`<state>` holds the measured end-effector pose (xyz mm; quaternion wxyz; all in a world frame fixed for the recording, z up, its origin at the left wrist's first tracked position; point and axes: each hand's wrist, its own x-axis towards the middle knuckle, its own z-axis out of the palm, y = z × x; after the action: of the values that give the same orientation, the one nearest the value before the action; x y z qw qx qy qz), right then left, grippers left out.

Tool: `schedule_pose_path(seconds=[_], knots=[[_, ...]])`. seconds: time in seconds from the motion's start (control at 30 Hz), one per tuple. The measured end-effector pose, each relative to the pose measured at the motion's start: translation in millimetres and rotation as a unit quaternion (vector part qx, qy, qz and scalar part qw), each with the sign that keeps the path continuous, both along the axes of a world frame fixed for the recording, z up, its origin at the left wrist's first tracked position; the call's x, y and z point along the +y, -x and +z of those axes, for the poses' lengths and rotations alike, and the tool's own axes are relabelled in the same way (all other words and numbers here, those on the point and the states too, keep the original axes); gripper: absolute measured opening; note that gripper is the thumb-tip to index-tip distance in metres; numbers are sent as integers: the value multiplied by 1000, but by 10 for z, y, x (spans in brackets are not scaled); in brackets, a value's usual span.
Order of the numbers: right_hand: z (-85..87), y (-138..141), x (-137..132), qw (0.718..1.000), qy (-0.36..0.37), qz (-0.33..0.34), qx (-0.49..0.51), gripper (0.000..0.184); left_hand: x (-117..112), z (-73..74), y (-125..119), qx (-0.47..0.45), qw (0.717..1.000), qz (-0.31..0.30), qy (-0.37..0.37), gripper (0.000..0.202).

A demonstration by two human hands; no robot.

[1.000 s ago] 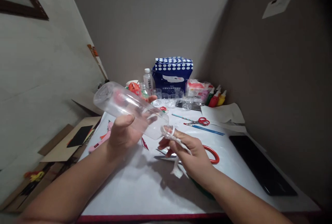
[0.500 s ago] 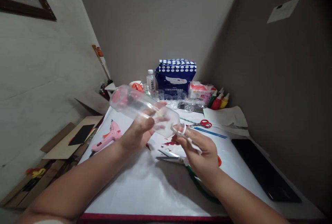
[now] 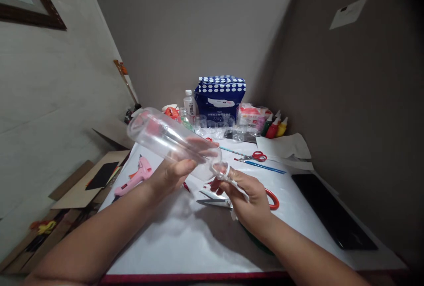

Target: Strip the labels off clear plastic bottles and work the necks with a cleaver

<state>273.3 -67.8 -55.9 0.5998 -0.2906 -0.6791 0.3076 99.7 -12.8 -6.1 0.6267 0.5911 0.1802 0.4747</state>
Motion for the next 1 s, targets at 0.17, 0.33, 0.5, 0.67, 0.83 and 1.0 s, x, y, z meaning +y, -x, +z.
schedule_pose_path(seconds=[0.17, 0.33, 0.5, 0.67, 0.83, 1.0], knots=[[26, 60, -16, 975, 176, 88, 103, 24, -17, 57, 49, 15, 997, 14, -71, 45], [117, 51, -13, 938, 273, 164, 140, 28, -30, 85, 78, 33, 997, 19, -70, 44], [141, 7, 2, 896, 369, 162, 188, 32, -44, 105, 47, 19, 999, 18, -25, 41], [178, 22, -19, 885, 373, 101, 259, 28, -47, 111, 1, 10, 1000, -4, 16, 36], [252, -17, -29, 890, 345, 19, 298, 28, 9, 165, 49, -15, 999, -16, 47, 40], [296, -119, 21, 902, 350, -20, 252, 32, 68, 404, 245, -84, 989, 87, 80, 32]])
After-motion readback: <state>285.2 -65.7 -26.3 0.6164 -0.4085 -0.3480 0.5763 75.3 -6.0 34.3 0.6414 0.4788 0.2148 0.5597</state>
